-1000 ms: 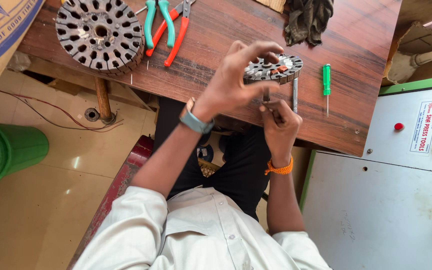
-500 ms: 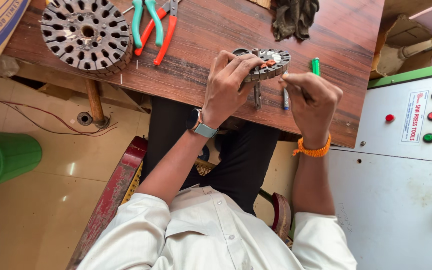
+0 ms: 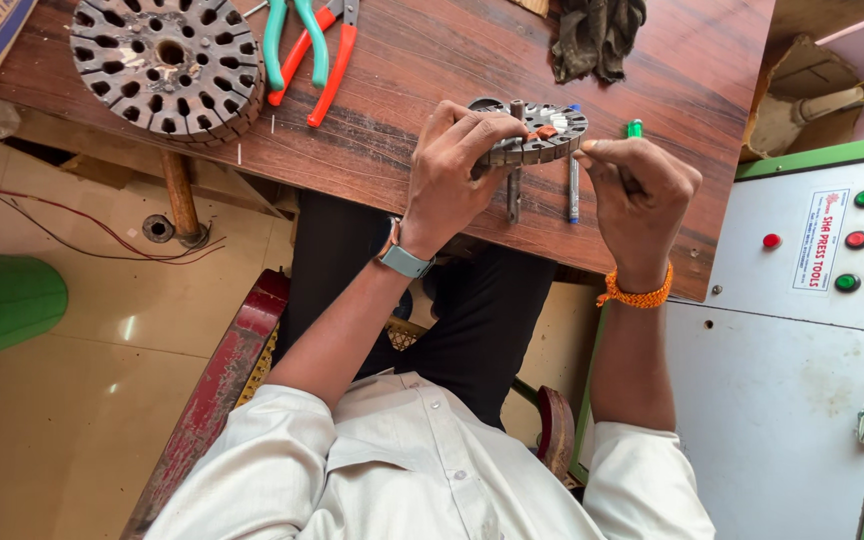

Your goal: The person works on a stator core clamped in a bench vise, using a green screwdriver to adjust or remove small parts from the slots. They also use a blue marker to mark the component and handle thin wires, occasionally rotating the stator to access different areas.

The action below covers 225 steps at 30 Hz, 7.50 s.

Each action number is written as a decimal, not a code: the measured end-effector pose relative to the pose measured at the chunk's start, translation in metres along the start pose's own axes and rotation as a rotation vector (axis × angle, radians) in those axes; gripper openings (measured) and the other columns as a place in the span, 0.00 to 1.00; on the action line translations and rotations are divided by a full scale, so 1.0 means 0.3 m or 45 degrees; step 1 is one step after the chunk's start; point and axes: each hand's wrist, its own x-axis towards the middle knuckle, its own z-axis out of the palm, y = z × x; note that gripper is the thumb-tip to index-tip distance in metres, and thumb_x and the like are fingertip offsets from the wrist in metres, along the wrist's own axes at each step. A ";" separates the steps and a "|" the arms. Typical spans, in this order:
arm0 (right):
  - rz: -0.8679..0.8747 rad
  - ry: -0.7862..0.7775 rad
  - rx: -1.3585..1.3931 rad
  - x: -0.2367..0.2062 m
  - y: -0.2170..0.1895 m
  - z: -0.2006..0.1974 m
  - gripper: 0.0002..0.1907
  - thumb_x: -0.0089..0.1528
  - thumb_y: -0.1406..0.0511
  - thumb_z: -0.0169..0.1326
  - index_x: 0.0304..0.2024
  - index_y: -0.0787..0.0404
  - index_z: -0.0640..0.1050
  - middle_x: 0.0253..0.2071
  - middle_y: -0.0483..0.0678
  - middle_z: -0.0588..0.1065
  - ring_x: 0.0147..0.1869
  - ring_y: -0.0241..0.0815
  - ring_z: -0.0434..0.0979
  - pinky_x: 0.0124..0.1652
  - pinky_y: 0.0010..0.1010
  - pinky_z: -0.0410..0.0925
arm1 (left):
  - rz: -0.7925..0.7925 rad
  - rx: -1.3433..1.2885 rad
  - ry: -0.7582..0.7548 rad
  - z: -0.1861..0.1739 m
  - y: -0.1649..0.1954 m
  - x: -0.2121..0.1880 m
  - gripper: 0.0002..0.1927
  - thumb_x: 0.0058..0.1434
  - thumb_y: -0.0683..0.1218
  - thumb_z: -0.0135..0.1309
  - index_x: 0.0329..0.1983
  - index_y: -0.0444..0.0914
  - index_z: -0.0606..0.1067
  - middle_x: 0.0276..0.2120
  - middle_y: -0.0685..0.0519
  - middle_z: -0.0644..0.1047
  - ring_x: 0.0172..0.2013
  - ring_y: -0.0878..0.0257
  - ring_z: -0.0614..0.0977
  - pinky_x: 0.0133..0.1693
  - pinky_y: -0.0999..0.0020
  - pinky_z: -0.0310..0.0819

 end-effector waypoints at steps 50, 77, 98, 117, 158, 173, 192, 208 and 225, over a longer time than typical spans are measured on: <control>-0.117 -0.330 -0.255 0.168 -0.165 0.079 0.05 0.66 0.72 0.68 0.41 0.63 0.83 0.28 0.44 0.77 0.26 0.28 0.69 0.26 0.23 0.56 | -0.636 -1.173 -0.415 -0.124 -0.105 0.087 0.34 0.66 0.43 0.64 0.72 0.42 0.62 0.40 0.56 0.82 0.44 0.69 0.82 0.49 0.71 0.75; 0.484 0.065 0.050 -0.301 -0.060 0.095 0.03 0.63 0.75 0.63 0.36 0.65 0.82 0.23 0.39 0.71 0.24 0.24 0.58 0.25 0.24 0.50 | 0.012 -0.005 -0.208 -0.036 0.085 0.001 0.27 0.54 0.47 0.70 0.55 0.42 0.74 0.52 0.54 0.78 0.51 0.55 0.74 0.55 0.59 0.70; -0.134 -0.316 -0.226 0.079 -0.048 0.006 0.03 0.68 0.75 0.65 0.41 0.63 0.84 0.26 0.45 0.76 0.26 0.26 0.69 0.25 0.22 0.55 | -0.026 0.007 -0.072 0.001 0.031 -0.075 0.27 0.54 0.37 0.66 0.57 0.46 0.74 0.52 0.59 0.78 0.52 0.54 0.74 0.58 0.57 0.68; -0.175 -0.380 -0.296 0.169 -0.108 0.050 0.04 0.67 0.72 0.67 0.40 0.64 0.83 0.25 0.45 0.75 0.24 0.29 0.68 0.26 0.25 0.57 | -0.687 -1.307 -0.441 -0.058 -0.037 0.065 0.46 0.66 0.39 0.62 0.79 0.46 0.47 0.45 0.48 0.83 0.50 0.63 0.85 0.57 0.66 0.79; 0.327 0.345 0.015 -0.345 0.062 0.076 0.05 0.64 0.75 0.65 0.42 0.65 0.84 0.26 0.37 0.73 0.26 0.23 0.61 0.26 0.21 0.51 | -0.014 0.179 -0.067 0.069 0.084 -0.075 0.25 0.54 0.43 0.69 0.56 0.47 0.77 0.51 0.58 0.81 0.49 0.58 0.77 0.53 0.60 0.71; -0.105 0.019 -0.196 -0.052 -0.057 -0.033 0.04 0.70 0.74 0.66 0.44 0.66 0.82 0.25 0.43 0.71 0.25 0.27 0.62 0.27 0.24 0.52 | 0.044 0.208 -0.100 -0.011 0.079 -0.034 0.20 0.55 0.47 0.70 0.51 0.49 0.81 0.44 0.60 0.84 0.43 0.61 0.80 0.47 0.63 0.76; -0.232 -0.297 -0.357 0.171 0.021 0.061 0.07 0.70 0.68 0.68 0.40 0.63 0.82 0.27 0.44 0.78 0.25 0.28 0.71 0.26 0.24 0.58 | -0.724 -1.232 -0.491 -0.038 -0.042 0.070 0.52 0.63 0.48 0.68 0.79 0.47 0.45 0.49 0.47 0.85 0.52 0.61 0.86 0.61 0.65 0.78; 0.177 0.066 0.043 -0.152 -0.140 0.114 0.05 0.64 0.75 0.66 0.39 0.67 0.81 0.25 0.40 0.71 0.25 0.24 0.58 0.26 0.22 0.50 | -0.223 -0.989 -0.659 -0.074 -0.067 0.090 0.22 0.70 0.39 0.64 0.63 0.41 0.69 0.55 0.55 0.78 0.52 0.65 0.86 0.55 0.66 0.83; 0.172 0.107 0.020 -0.291 -0.002 0.214 0.04 0.63 0.77 0.64 0.36 0.66 0.83 0.22 0.41 0.73 0.22 0.24 0.60 0.23 0.22 0.51 | -0.286 -0.881 -0.692 -0.078 -0.052 0.100 0.14 0.68 0.43 0.63 0.53 0.41 0.73 0.45 0.61 0.82 0.53 0.66 0.86 0.54 0.68 0.82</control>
